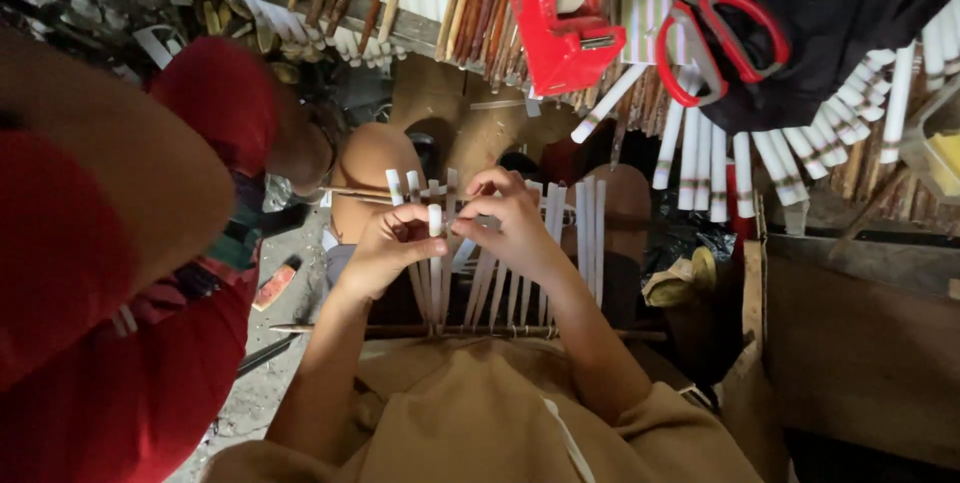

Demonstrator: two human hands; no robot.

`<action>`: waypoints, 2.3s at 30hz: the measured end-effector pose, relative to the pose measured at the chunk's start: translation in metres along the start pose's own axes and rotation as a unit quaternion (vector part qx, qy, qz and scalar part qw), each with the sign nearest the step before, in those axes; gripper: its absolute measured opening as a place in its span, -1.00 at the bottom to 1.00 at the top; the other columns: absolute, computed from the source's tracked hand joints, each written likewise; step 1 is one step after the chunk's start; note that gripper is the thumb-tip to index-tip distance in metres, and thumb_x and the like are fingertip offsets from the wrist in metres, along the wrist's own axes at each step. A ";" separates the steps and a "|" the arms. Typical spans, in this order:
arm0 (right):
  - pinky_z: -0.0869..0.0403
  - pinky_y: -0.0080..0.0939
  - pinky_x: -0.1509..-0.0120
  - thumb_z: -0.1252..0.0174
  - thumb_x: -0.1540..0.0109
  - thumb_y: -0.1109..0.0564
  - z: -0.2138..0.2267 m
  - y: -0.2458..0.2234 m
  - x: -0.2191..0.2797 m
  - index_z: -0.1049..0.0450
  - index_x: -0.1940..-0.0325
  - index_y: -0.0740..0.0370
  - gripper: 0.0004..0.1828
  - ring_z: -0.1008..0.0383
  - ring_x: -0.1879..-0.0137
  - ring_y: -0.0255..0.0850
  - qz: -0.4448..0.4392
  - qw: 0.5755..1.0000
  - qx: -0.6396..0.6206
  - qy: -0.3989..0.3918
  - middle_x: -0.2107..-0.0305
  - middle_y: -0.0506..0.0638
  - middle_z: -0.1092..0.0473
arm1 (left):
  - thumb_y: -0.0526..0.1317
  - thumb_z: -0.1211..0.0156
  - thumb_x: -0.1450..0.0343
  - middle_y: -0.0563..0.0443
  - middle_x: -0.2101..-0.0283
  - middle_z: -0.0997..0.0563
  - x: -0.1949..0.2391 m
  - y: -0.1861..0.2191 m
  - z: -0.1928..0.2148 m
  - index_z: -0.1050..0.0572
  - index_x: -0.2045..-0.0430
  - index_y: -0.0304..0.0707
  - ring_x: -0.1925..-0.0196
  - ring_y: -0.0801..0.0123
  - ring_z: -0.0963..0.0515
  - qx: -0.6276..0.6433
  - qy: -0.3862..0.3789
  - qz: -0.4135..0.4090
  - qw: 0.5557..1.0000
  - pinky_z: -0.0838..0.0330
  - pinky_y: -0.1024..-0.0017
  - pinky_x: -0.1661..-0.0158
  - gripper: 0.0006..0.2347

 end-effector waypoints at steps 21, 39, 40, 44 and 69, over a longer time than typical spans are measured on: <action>-0.53 -0.19 -0.32 -0.48 -0.09 -0.06 -0.006 -0.060 -0.023 -0.19 -0.34 0.33 -0.10 -0.42 -0.17 -0.08 0.088 0.980 -0.158 -0.080 -0.16 0.16 -0.31 | -0.06 0.16 -0.44 -0.14 0.07 -0.64 0.027 0.033 -0.029 -0.28 -0.17 -0.33 0.03 0.27 -0.67 -0.157 -0.158 0.104 0.969 -0.69 0.37 0.07 -0.56; -0.30 -0.34 0.16 -0.24 -0.28 0.23 0.006 -0.098 -0.011 -0.11 -0.60 0.08 -0.18 -0.32 0.42 -0.32 0.031 0.986 -0.166 -0.005 0.49 -0.13 -0.51 | -0.11 0.16 -0.63 -0.12 0.52 -0.53 0.010 0.028 0.003 -0.49 -0.07 -0.31 0.59 0.35 -0.62 -0.035 0.187 -0.182 0.965 -0.46 0.64 0.62 -0.69; -0.30 -0.34 0.16 -0.24 -0.28 0.23 0.005 -0.096 -0.010 -0.11 -0.60 0.08 -0.18 -0.32 0.42 -0.32 0.031 0.986 -0.166 -0.004 0.49 -0.13 -0.51 | -0.11 0.16 -0.63 -0.12 0.52 -0.53 0.014 0.033 -0.002 -0.49 -0.07 -0.31 0.59 0.35 -0.62 -0.036 0.187 -0.182 0.965 -0.46 0.64 0.62 -0.69; -0.31 -0.34 0.16 -0.23 -0.31 0.18 0.007 -0.088 -0.006 -0.15 -0.58 0.05 -0.24 -0.33 0.42 -0.29 -0.002 0.985 -0.173 -0.016 0.45 -0.14 -0.53 | 0.05 0.31 -0.62 -0.04 0.58 -0.59 0.024 0.038 -0.015 -0.58 0.14 -0.29 0.62 0.51 -0.58 -0.086 0.166 -0.127 0.974 -0.22 0.69 0.68 -0.54; -0.39 -0.37 0.10 -0.33 -0.25 0.15 -0.005 -0.060 0.054 -0.65 0.29 0.25 -0.89 -0.37 0.22 -0.38 -0.239 0.885 -0.397 -0.036 0.33 0.02 -0.53 | -0.01 0.19 -0.62 0.10 0.73 -0.11 -0.017 -0.013 -0.042 -0.52 0.30 -0.34 0.78 0.53 -0.02 0.184 0.086 -0.087 0.975 0.09 0.58 0.74 -0.61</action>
Point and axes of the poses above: each hand's wrist, its own x-axis away from the middle knuckle, its own z-axis out of the back of the hand, y = z × x, the point moved 3 cm from there along -x, towards the middle knuckle
